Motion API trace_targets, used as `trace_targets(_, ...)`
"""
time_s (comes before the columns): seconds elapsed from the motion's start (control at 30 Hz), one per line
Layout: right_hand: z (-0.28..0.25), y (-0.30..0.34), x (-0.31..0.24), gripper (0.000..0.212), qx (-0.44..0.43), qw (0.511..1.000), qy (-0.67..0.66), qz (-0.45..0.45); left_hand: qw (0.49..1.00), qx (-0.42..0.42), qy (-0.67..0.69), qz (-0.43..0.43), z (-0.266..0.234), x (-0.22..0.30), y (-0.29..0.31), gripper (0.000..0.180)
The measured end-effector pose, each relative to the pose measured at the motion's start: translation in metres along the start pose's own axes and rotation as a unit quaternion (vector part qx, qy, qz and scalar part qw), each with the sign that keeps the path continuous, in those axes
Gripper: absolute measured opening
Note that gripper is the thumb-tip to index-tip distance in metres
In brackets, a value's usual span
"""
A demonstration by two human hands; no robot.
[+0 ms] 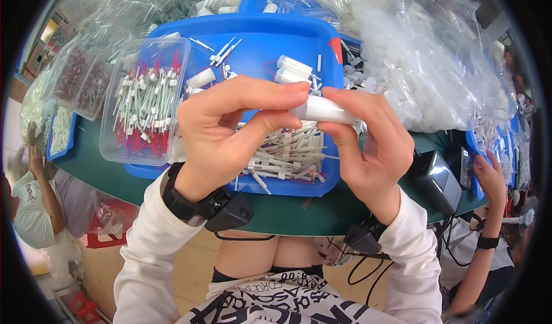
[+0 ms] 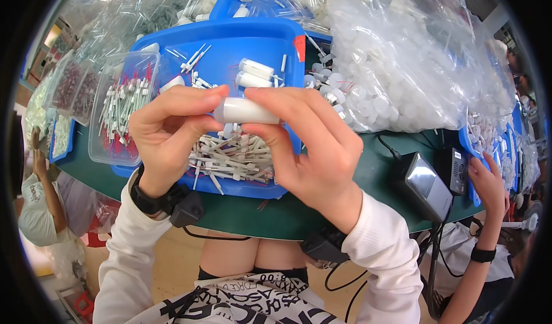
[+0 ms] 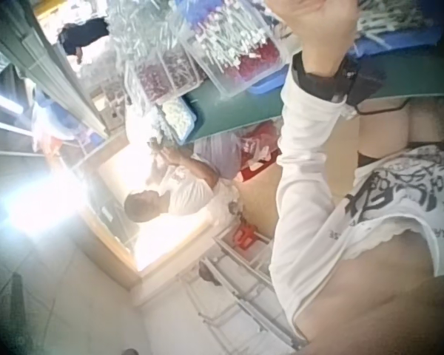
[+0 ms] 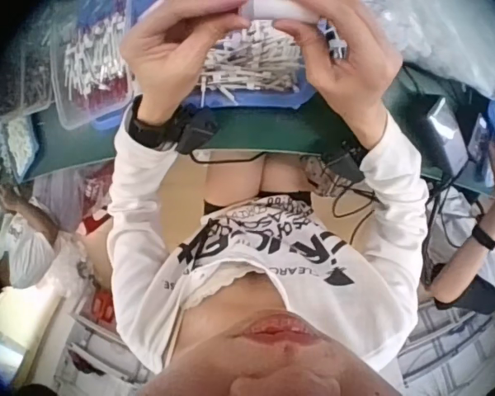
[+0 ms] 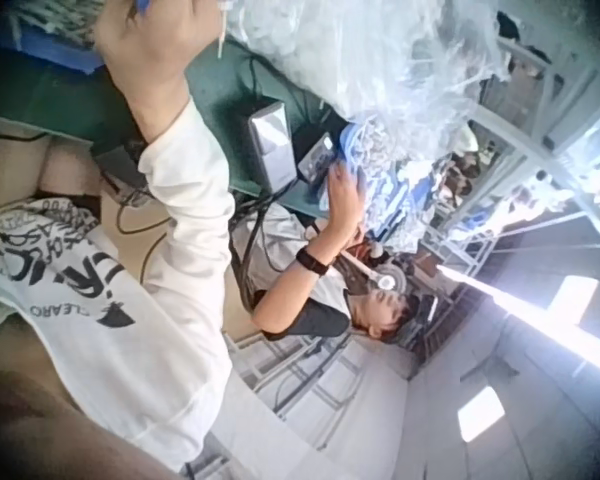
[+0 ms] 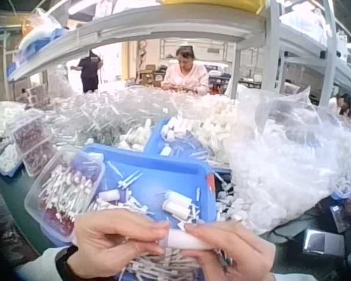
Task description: The person repeatedly picks up small white cylindrical plastic components and thin white sticks with red tips from a blue tray. They insert the stick into the cylinder and rotate it to secure the fit. The person handles the items one at a time, performing the same assembly action throughout the clip.
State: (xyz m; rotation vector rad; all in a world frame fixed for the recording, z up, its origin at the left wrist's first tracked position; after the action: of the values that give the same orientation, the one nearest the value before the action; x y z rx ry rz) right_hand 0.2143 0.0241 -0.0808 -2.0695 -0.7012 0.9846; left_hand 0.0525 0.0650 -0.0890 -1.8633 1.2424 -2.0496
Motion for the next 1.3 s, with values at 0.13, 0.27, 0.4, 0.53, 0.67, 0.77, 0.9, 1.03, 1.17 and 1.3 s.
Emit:
trace_targets(0.13, -0.002, -0.001, -0.002, 0.03, -0.001, 1.0, 0.012, -0.026, 1.0, 0.006, -0.002, -0.008, 0.002, 0.002, 0.0, 0.017)
trace_targets(0.27, -0.003, -0.001, -0.003, 0.03, -0.005, 0.998, 0.038, -0.049, 1.0, -0.021, -0.016, 0.0, 0.001, -0.002, 0.001, 0.019)
trace_targets(0.4, -0.005, -0.002, -0.003, 0.031, -0.003, 0.997, 0.048, -0.067, 0.999, 0.007, 0.031, -0.009, 0.001, -0.001, -0.003, 0.028)
trace_targets(0.53, -0.004, -0.004, 0.002, 0.035, -0.042, 0.997, -0.069, 0.011, 0.997, 0.023, 0.065, -0.021, 0.0, -0.005, -0.002, 0.029)
trace_targets(0.67, 0.002, 0.001, 0.006, 0.033, -0.079, 0.99, -0.087, 0.078, 1.0, 0.0, 0.016, -0.014, -0.001, -0.005, -0.001, 0.027)
trace_targets(0.77, 0.006, 0.006, 0.007, 0.031, -0.069, 0.982, -0.122, 0.124, 1.0, -0.016, -0.021, 0.012, -0.001, -0.004, -0.002, 0.023)
trace_targets(0.9, 0.008, 0.009, 0.007, 0.029, -0.04, 0.979, -0.14, 0.141, 0.996, -0.021, -0.081, 0.025, 0.0, -0.001, -0.002, 0.023)
trace_targets(1.03, 0.007, 0.006, 0.007, 0.029, -0.025, 0.988, -0.101, 0.112, 0.987, -0.044, -0.15, 0.046, 0.001, 0.004, -0.006, 0.023)
trace_targets(1.17, 0.007, -0.002, 0.008, 0.032, 0.002, 0.997, -0.069, 0.03, 0.999, 0.038, 0.01, -0.013, 0.003, -0.002, -0.007, 0.023)
trace_targets(1.3, 0.003, -0.001, 0.009, 0.034, 0.009, 0.999, -0.05, -0.005, 0.981, 0.054, 0.132, -0.133, 0.004, -0.011, -0.006, 0.024)
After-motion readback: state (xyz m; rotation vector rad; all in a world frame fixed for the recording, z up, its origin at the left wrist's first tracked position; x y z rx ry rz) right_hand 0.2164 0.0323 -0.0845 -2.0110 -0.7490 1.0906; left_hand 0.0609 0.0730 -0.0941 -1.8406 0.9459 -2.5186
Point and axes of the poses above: each hand's wrist, its own y-axis away from the middle knuckle, its own z-axis out of the palm, x = y × z, the point moved 4 cm from there along -y, towards the middle knuckle, and after that the axes turned 6 degrees about -x, right-handed, at the moved point
